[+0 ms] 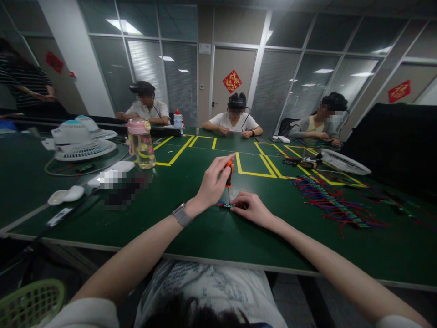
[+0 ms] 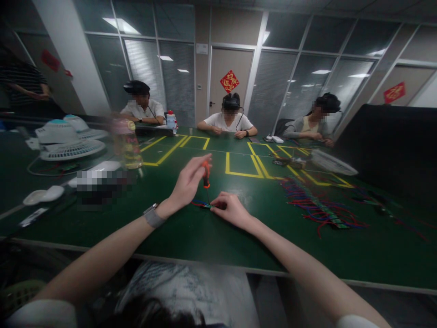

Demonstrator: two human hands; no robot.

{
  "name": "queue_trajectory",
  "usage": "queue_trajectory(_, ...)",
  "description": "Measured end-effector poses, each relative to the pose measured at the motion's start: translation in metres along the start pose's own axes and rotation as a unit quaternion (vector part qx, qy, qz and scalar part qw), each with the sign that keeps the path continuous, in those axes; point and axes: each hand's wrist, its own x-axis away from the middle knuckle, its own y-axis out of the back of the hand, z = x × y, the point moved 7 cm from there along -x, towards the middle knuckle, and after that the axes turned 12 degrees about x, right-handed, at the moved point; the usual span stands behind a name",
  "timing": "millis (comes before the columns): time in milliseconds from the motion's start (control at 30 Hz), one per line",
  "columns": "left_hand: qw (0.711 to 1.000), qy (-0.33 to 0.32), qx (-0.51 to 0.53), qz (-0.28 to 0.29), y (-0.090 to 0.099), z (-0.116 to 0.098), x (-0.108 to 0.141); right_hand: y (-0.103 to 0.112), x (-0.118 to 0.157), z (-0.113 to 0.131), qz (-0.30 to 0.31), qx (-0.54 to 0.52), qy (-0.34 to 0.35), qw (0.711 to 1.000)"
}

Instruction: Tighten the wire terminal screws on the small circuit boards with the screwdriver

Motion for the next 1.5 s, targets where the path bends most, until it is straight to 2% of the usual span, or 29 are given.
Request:
queue_trajectory(100, 0.998, 0.021, 0.062, -0.001, -0.001, 0.006, 0.000, 0.000, 0.000, -0.001, -0.001, -0.002, 0.000, 1.000)
queue_trajectory(333, 0.999, -0.018, -0.038, -0.031, 0.005, -0.005, -0.001, 0.000, 0.000, -0.001, -0.003, -0.005, 0.001, 1.000)
queue_trajectory(567, 0.999, 0.019, 0.051, -0.005, 0.000, 0.008, 0.000, 0.000, 0.000, 0.000, -0.001, -0.005, 0.000, 1.000)
queue_trajectory(833, 0.999, -0.014, -0.025, -0.040, 0.005, -0.002, -0.001, 0.001, 0.000, 0.001, -0.002, -0.004, 0.000, 1.000)
queue_trajectory(1100, 1.000, 0.000, -0.006, -0.017, 0.004, -0.003, 0.000, 0.000, 0.000, 0.000, -0.001, -0.009, -0.001, 1.000)
queue_trajectory(1500, 0.999, 0.002, -0.023, -0.033, 0.005, 0.000, -0.002, 0.000, 0.000, 0.000, -0.007, -0.003, 0.004, 1.000)
